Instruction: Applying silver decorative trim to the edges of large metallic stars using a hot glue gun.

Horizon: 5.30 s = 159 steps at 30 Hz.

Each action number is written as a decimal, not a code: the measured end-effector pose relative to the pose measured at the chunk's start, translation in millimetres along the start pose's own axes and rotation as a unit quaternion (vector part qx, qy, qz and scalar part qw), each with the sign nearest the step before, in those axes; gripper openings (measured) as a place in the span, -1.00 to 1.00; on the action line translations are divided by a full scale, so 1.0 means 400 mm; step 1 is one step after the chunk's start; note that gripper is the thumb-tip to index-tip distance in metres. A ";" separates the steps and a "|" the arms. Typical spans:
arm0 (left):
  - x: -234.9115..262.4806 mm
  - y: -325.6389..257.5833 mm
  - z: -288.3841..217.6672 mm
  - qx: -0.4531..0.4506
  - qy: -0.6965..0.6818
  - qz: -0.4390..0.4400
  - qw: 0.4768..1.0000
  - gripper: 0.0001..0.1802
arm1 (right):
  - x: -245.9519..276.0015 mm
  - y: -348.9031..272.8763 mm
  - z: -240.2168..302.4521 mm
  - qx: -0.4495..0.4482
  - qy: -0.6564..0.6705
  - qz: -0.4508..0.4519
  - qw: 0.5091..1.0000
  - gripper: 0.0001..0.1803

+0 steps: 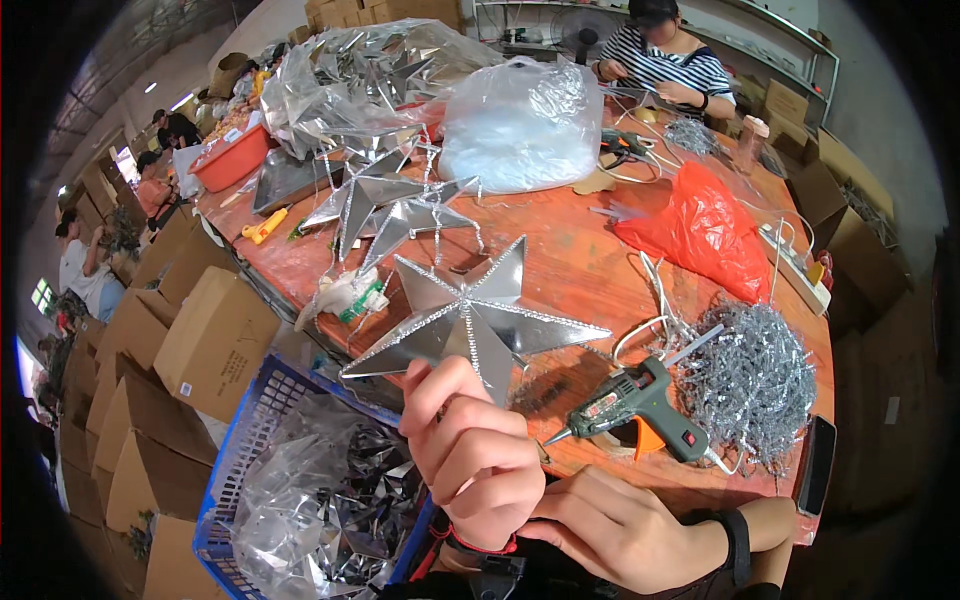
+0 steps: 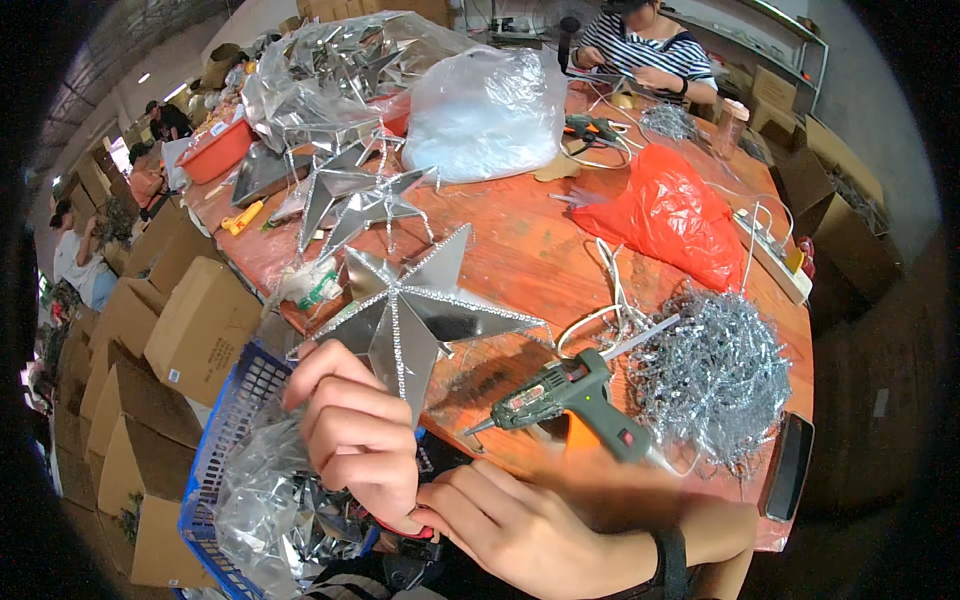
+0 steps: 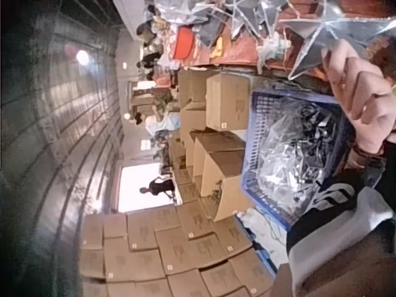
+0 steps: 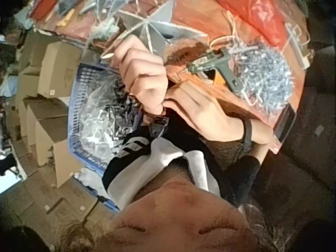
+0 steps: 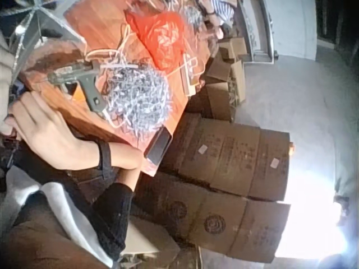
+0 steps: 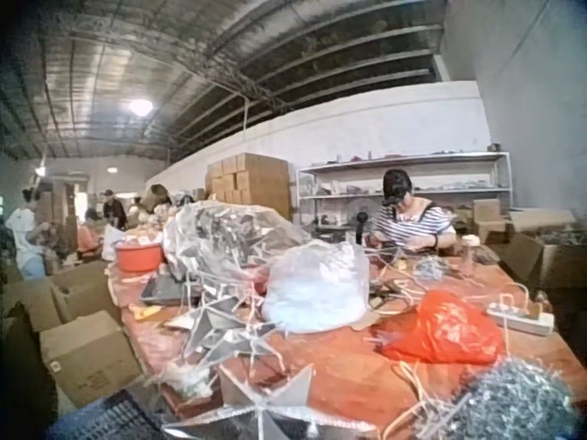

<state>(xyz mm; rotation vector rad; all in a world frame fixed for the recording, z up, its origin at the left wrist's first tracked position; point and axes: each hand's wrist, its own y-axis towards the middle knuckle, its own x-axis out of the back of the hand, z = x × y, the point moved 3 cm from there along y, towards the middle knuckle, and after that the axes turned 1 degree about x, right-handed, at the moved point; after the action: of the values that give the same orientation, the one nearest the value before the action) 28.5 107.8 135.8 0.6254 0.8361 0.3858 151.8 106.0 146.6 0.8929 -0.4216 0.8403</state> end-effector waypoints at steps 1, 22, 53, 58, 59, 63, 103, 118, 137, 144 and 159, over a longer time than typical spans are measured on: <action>0.002 0.000 0.000 0.000 -0.002 -0.001 1.000 -0.58 | 0.009 0.004 0.008 -0.002 -0.001 0.000 1.000 -0.84; 0.012 -0.002 -0.026 -0.036 0.023 -0.025 0.999 -0.58 | -0.016 -0.012 0.003 0.071 -0.129 0.011 0.989 -0.77; 0.052 -0.026 0.030 -0.089 0.518 -0.072 0.848 -0.59 | 0.078 -0.004 -0.002 -0.178 0.455 0.036 0.872 -0.72; 0.065 -0.045 0.020 -0.050 0.536 -0.157 0.828 -0.59 | 0.069 0.000 -0.056 -0.246 0.516 0.054 0.819 -0.63; 0.065 -0.045 0.025 -0.045 0.527 -0.166 0.832 -0.59 | 0.076 -0.003 -0.050 -0.283 0.531 0.045 0.797 -0.63; 0.069 -0.043 0.026 -0.043 0.519 -0.156 0.840 -0.58 | 0.083 -0.002 -0.045 -0.332 0.526 0.048 0.781 -0.63; 0.071 -0.058 0.011 0.054 0.512 -0.107 0.850 -0.60 | 0.080 0.008 -0.035 -0.298 0.601 0.064 0.739 -0.68; 0.067 -0.045 0.011 -0.027 0.613 -0.033 0.789 -0.63 | 0.070 -0.010 -0.054 -0.230 0.669 0.067 0.704 -0.66; 0.047 -0.051 0.002 -0.239 0.740 0.120 0.617 -0.62 | 0.069 -0.012 -0.046 -0.179 0.687 0.039 0.704 -0.63; 0.002 -0.057 0.014 -0.290 0.912 0.055 0.285 -0.62 | 0.073 -0.001 -0.011 -0.109 0.743 0.019 0.660 -0.65; 0.022 -0.068 -0.007 -0.279 0.860 0.017 0.426 -0.61 | 0.094 0.007 -0.039 -0.133 0.567 -0.042 0.812 -0.63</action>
<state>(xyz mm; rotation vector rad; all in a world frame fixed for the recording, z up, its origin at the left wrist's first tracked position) 34.0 93.1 111.9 -0.7723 2.4933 1.3558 172.5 137.1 162.9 0.0373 0.5477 1.0486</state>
